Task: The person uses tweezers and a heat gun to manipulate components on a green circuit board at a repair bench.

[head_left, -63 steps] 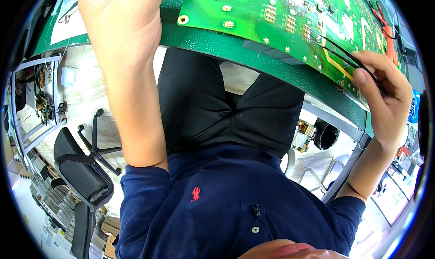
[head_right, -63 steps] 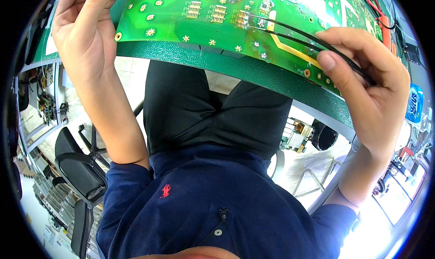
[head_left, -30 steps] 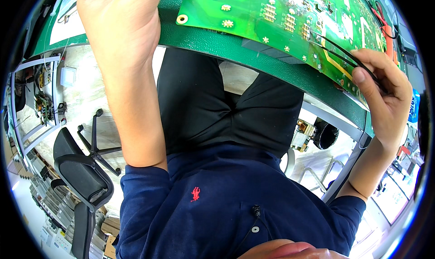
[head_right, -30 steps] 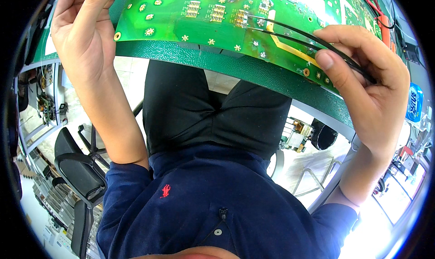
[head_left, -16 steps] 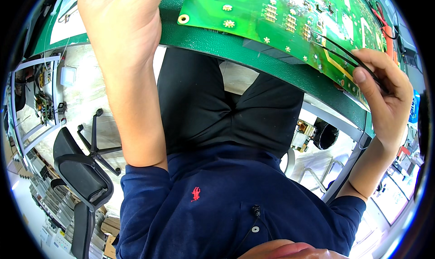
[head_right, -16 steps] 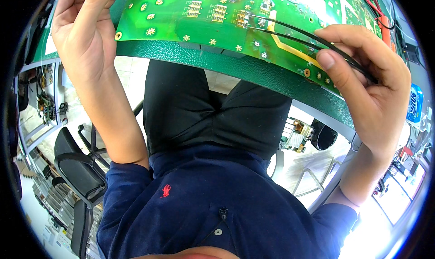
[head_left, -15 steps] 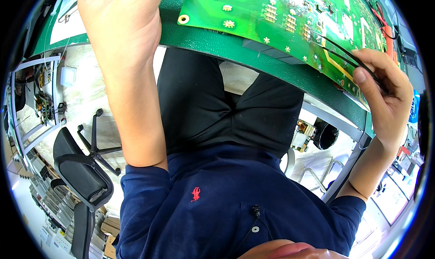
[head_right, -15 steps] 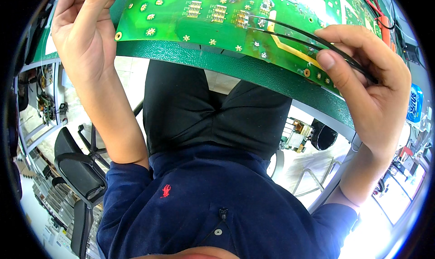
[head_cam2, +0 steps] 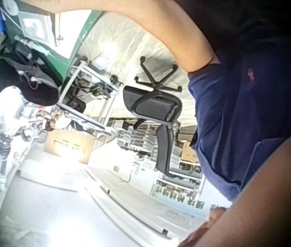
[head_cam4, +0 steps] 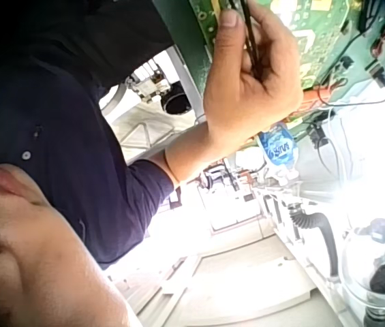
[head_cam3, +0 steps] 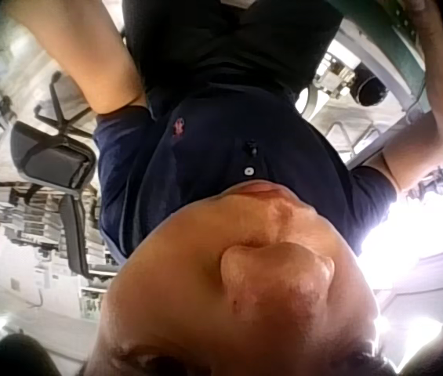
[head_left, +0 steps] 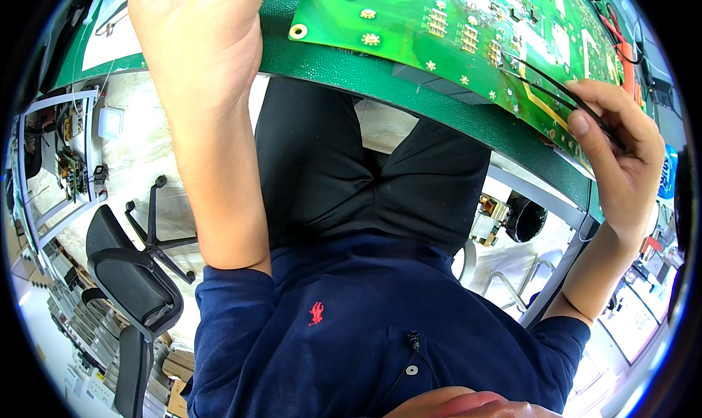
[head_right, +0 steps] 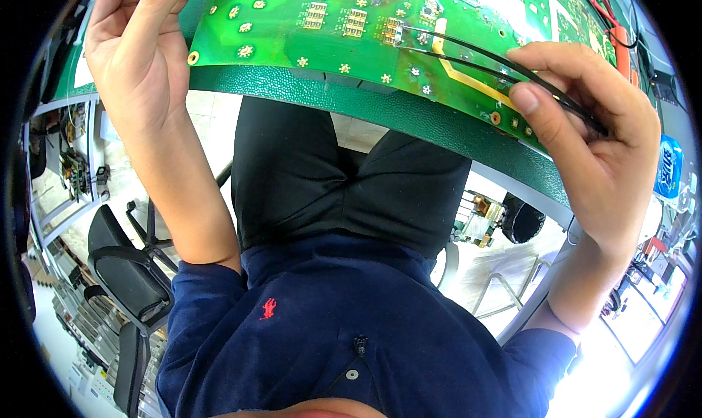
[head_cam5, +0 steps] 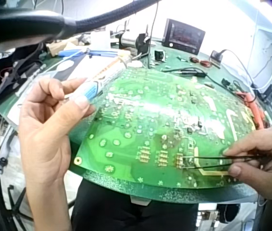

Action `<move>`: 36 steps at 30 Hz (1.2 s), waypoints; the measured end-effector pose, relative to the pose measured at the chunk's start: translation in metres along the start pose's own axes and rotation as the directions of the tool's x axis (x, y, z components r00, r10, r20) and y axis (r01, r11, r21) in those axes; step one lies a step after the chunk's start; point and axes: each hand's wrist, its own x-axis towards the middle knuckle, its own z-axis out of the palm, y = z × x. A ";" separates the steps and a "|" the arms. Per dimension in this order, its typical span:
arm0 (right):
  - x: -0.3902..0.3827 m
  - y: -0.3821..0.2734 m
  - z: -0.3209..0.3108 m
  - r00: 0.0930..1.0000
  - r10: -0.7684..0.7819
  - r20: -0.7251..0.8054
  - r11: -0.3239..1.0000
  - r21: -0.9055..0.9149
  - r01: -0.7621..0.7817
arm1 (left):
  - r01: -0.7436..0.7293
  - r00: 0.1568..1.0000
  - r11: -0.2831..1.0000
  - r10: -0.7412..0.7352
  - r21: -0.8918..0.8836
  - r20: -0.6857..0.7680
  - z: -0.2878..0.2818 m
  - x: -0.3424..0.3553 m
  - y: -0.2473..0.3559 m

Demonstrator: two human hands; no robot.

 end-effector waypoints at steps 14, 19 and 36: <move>-0.001 0.002 -0.006 0.998 0.053 0.018 0.992 -0.119 -0.050 | 0.028 1.000 0.999 -0.028 -0.035 0.011 0.000 0.001 0.001; -0.001 0.000 -0.004 0.999 0.032 0.023 0.996 -0.090 -0.030 | 0.036 0.999 0.999 -0.036 -0.024 -0.002 0.000 0.001 0.002; 0.002 0.005 0.005 0.997 -0.021 -0.076 1.000 0.018 0.022 | 0.018 0.994 0.918 0.028 0.396 -0.110 -0.010 -0.008 0.018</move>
